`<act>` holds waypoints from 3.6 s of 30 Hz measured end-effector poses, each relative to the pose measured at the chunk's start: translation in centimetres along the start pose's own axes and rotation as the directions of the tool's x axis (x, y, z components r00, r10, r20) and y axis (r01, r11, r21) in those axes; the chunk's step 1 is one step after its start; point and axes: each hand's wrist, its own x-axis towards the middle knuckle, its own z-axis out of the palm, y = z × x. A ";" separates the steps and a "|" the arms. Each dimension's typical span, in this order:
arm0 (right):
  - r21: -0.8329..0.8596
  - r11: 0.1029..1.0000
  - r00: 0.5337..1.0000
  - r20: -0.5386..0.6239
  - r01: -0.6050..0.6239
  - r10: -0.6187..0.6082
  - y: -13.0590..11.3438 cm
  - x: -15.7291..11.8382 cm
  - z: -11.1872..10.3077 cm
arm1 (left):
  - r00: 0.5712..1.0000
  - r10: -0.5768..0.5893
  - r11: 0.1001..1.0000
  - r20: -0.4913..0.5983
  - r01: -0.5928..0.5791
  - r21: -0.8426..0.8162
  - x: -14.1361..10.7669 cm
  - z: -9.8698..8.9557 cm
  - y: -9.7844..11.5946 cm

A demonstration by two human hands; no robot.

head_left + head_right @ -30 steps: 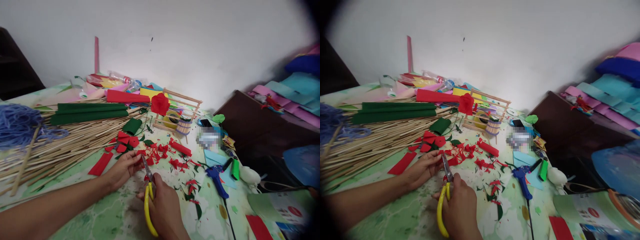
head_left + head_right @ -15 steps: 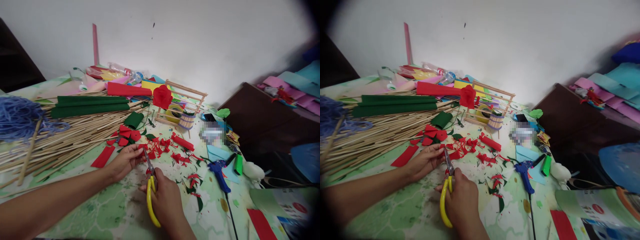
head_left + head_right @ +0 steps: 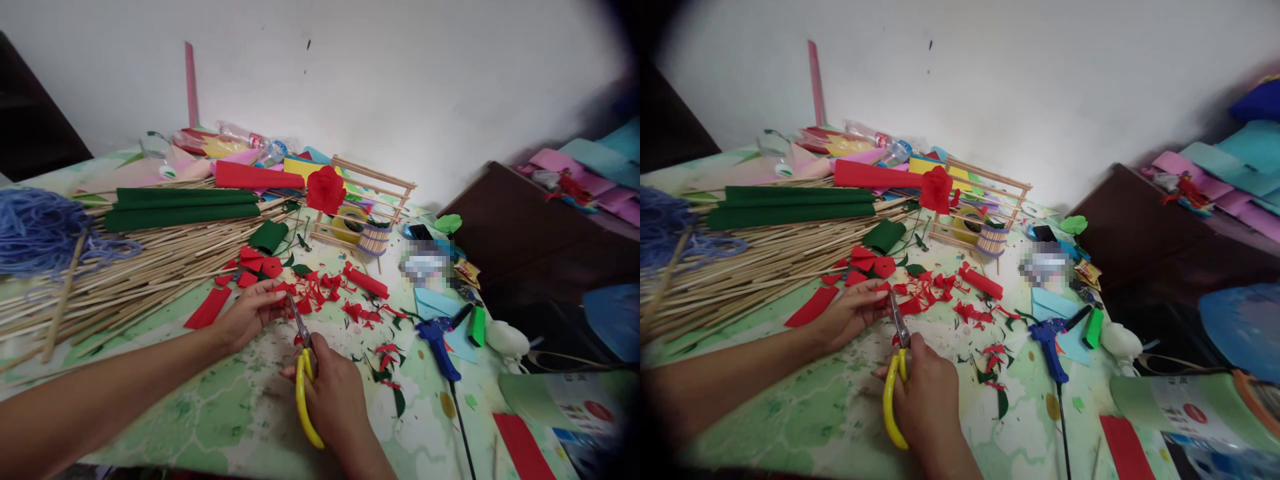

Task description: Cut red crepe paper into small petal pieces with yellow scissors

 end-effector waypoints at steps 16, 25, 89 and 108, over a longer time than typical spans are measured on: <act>0.022 1.000 1.000 -0.015 0.000 0.001 0.0 0.1 0.2 | 0.998 0.053 0.998 -0.028 -0.052 0.037 0.4 -0.5 -0.4; 0.013 1.000 1.000 -0.028 0.004 -0.004 -0.1 -0.1 -0.2 | 0.997 0.060 0.991 0.047 -0.065 0.120 0.3 -0.4 -0.3; 0.024 0.999 0.997 -0.063 0.042 -0.040 1.3 -0.1 0.6 | 0.994 -0.016 0.955 0.112 -0.018 0.296 1.5 -1.5 1.6; -0.027 0.999 0.996 -0.078 0.030 -0.032 0.6 0.2 0.4 | 0.984 -0.055 0.969 0.171 0.011 0.248 1.1 -1.2 1.1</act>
